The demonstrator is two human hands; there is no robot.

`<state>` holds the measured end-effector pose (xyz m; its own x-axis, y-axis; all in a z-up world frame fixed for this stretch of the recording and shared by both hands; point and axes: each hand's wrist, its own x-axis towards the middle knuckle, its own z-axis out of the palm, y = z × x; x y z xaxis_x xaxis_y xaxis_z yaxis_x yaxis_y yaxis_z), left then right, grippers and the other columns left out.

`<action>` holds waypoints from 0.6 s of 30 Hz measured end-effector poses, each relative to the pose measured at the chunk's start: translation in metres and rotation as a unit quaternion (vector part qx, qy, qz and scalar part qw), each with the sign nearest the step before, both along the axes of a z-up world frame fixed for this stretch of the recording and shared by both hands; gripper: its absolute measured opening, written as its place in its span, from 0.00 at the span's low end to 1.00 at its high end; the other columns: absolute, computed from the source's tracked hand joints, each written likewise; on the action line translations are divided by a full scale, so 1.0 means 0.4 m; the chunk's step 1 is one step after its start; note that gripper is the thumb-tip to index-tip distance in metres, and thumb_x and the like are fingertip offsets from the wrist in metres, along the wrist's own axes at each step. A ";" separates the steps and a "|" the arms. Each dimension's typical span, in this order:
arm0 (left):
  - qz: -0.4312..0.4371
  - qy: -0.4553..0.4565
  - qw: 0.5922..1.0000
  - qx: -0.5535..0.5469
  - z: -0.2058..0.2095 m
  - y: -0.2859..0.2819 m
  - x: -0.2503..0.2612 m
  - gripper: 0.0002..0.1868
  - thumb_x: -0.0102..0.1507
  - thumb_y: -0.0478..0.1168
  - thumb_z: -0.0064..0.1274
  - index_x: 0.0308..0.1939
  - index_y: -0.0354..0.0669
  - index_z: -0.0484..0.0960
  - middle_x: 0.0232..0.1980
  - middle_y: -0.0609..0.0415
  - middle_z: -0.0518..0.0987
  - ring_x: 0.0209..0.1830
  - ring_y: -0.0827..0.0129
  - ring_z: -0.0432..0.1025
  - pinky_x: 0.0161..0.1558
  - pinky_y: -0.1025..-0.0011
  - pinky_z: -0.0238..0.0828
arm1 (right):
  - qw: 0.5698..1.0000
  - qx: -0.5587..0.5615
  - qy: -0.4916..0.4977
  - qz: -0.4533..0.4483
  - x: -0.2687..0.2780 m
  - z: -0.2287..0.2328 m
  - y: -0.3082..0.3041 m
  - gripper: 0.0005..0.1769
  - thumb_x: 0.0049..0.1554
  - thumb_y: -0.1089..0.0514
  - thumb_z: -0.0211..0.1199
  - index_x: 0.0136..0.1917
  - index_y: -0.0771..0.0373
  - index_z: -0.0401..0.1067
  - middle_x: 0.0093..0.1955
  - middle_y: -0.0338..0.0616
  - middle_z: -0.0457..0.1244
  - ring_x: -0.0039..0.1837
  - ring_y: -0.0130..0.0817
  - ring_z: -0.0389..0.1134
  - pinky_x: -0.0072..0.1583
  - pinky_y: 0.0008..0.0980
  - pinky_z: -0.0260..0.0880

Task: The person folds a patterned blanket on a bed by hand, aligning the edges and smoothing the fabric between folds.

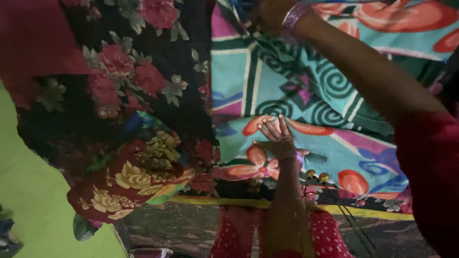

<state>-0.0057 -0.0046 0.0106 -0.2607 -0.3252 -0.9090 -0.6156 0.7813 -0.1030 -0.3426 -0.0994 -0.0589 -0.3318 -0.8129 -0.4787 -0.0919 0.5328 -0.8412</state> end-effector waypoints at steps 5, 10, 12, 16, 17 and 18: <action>-0.004 0.028 0.999 -0.018 0.000 0.005 0.010 0.90 0.33 0.76 0.73 0.81 0.58 0.25 0.82 0.30 0.24 0.81 0.31 0.20 0.65 0.15 0.32 | 0.999 0.009 0.029 -0.013 0.013 -0.016 0.008 0.15 0.64 0.58 0.60 0.64 0.60 0.74 0.53 0.49 0.70 0.49 0.43 0.73 0.47 0.42 0.74; -0.011 0.000 1.000 0.008 0.001 -0.005 0.003 0.90 0.34 0.76 0.72 0.82 0.57 0.23 0.82 0.29 0.22 0.80 0.28 0.19 0.65 0.16 0.32 | 0.979 0.002 0.203 -0.034 0.037 -0.014 0.032 0.16 0.63 0.59 0.61 0.64 0.60 0.75 0.53 0.49 0.70 0.49 0.44 0.73 0.48 0.44 0.75; -0.026 -0.007 1.000 0.005 0.004 -0.002 0.001 0.90 0.35 0.76 0.72 0.81 0.56 0.22 0.82 0.28 0.22 0.80 0.27 0.18 0.65 0.16 0.33 | 0.936 -0.043 0.349 -0.025 0.082 0.006 0.034 0.16 0.63 0.60 0.61 0.64 0.60 0.75 0.54 0.49 0.70 0.49 0.44 0.73 0.48 0.44 0.75; -0.038 -0.017 0.999 0.008 0.008 -0.004 -0.004 0.91 0.35 0.77 0.71 0.81 0.53 0.20 0.82 0.28 0.21 0.80 0.27 0.17 0.64 0.15 0.32 | 0.894 -0.066 0.431 0.101 0.263 0.080 -0.001 0.21 0.55 0.62 0.62 0.62 0.58 0.75 0.56 0.52 0.70 0.45 0.44 0.74 0.44 0.44 0.75; -0.034 -0.023 0.999 0.015 0.007 -0.006 -0.005 0.91 0.35 0.77 0.71 0.81 0.52 0.20 0.82 0.28 0.20 0.79 0.27 0.15 0.64 0.15 0.31 | 0.895 -0.045 0.417 0.153 0.293 0.091 -0.011 0.26 0.47 0.65 0.62 0.61 0.56 0.76 0.58 0.54 0.69 0.40 0.43 0.74 0.39 0.43 0.75; -0.029 -0.014 0.999 0.010 0.008 -0.004 -0.005 0.91 0.35 0.77 0.71 0.81 0.53 0.20 0.82 0.29 0.20 0.79 0.28 0.15 0.64 0.15 0.31 | 0.882 -0.070 0.449 0.124 0.298 0.092 -0.019 0.22 0.49 0.64 0.62 0.59 0.57 0.76 0.59 0.55 0.69 0.43 0.42 0.74 0.39 0.40 0.74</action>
<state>-0.0076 -0.0063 0.0138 -0.2533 -0.2925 -0.9221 -0.5659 0.8179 -0.1040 -0.2235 -0.1068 -0.0221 -0.3302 -0.9439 -0.0034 -0.8534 0.3001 -0.4263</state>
